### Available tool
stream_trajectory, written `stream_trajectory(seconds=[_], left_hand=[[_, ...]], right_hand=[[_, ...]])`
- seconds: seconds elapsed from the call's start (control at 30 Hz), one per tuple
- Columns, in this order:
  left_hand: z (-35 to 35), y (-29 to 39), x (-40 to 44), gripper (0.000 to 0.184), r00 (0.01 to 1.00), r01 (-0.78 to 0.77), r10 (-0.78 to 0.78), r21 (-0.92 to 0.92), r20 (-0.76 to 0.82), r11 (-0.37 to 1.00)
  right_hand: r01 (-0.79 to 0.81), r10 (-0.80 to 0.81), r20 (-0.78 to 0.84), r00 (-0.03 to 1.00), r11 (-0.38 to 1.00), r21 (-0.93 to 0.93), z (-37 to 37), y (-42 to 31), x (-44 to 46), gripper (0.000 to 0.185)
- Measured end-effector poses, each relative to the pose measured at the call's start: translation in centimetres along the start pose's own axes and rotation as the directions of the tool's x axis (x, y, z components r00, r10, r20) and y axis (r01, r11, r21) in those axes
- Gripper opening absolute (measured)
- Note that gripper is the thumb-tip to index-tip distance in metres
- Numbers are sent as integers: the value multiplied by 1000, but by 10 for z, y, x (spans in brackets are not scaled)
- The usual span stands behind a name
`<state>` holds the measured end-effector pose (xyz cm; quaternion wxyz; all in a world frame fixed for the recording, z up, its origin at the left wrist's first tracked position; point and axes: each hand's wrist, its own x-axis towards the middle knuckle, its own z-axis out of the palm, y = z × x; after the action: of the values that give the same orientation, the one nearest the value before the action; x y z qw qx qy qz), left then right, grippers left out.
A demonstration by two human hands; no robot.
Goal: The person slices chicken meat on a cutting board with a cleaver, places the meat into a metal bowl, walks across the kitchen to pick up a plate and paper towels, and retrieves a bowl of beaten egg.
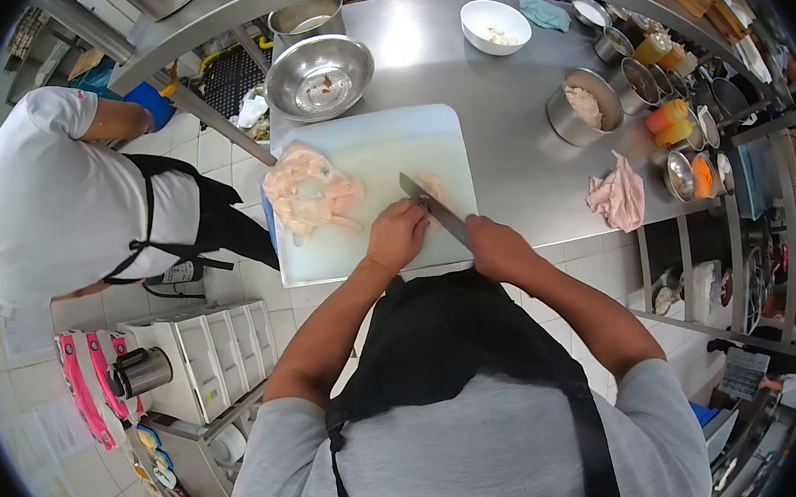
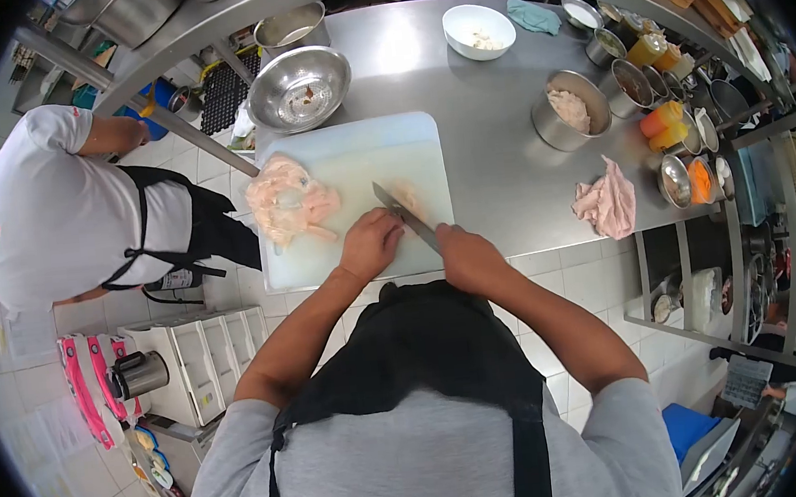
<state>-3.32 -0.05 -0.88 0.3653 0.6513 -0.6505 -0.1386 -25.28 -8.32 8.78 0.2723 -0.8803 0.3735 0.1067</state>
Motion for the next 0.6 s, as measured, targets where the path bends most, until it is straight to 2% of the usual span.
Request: stream_trajectory(seconds=[0.2,0.27,0.3,0.37,0.47,0.53,0.57,0.6], left_hand=[[-13,4,-4,19,1000,3,-5,60,23,998],[-27,6,-4,25,1000,4,-4,65,2,998],[-38,-4,-6,33,999,-2,8,119,-47,993],[-62,-31,-5,38,970,108,-45,255,-241,961],[-95,-49,4,43,955,269,-195,384,-221,883],[-103,-58,12,41,950,294,-307,466,-49,835],[-106,-61,14,40,931,297,-364,505,36,810],[-107,-62,16,39,952,258,-306,511,11,820]], right_hand=[[137,-129,-159,979,990,44,0,-12,66,25],[118,-110,-165,980,992,34,-9,-20,61,26],[113,-106,-165,981,993,35,-11,-21,56,26],[112,-105,-139,985,993,45,-15,-22,40,26],[123,-121,-62,991,992,36,-15,-22,22,26],[109,-109,-3,994,994,-24,-10,-16,23,25],[100,-100,-30,995,995,-9,-6,-10,24,24],[91,-91,-56,994,996,6,-4,-5,25,24]])
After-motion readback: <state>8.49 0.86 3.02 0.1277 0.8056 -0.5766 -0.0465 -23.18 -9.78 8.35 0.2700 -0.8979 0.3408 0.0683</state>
